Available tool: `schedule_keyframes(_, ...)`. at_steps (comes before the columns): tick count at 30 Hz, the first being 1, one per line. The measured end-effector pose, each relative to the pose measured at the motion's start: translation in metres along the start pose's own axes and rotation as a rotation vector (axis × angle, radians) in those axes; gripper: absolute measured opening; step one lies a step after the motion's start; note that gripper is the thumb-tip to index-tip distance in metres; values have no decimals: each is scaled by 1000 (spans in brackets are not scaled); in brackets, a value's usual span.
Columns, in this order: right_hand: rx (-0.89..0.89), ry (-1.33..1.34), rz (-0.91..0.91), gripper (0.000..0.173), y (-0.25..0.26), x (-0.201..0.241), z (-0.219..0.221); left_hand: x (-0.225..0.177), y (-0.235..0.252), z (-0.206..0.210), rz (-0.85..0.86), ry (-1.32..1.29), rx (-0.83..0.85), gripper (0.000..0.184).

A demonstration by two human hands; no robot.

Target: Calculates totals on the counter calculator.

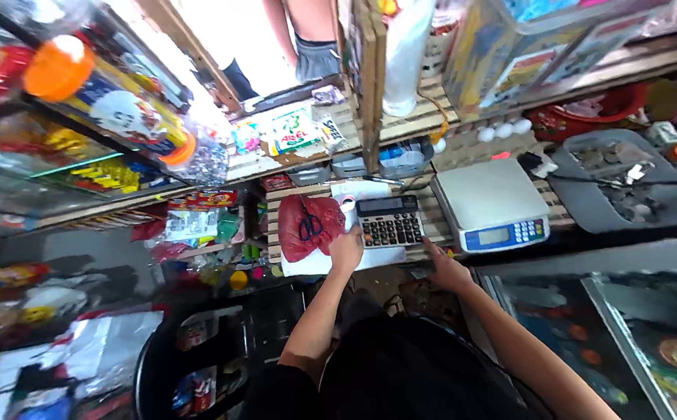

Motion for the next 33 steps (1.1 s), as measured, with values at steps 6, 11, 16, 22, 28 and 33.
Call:
schedule_keyframes(6, -15, 1, -12, 103, 1, 2, -2, 47, 15, -53, -171, -60, -186, 38)
schedule_keyframes(11, 6, -9, -5, 100, -3, 11, -10, 24, -1, -13, 9, -93, -142, 39)
schedule_keyframes(16, 8, -2, 10, 100, -7, 6, -8, -8, -28, 47, 90, 73, -3, 42)
schedule_keyframes(22, 18, 16, 15, 101, -5, 3, -4, -35, -13, 52, 107, 123, 13, 43)
schedule_keyframes(28, 30, 7, 20, 102, -5, 3, -3, -48, 18, 59, 96, 211, 66, 51)
schedule_keyframes(33, 11, 14, 16, 102, -5, 5, -6, -77, -5, 66, 219, 204, 138, 54)
Point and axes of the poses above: each hand's wrist, its own y-axis towards the middle knuckle, its own z-axis out of the palm, x = y × z, the point moved 7 cm from there along y, towards the middle knuckle, and after that the axes turned 6 degrees about -x, right-handed, at the moved point
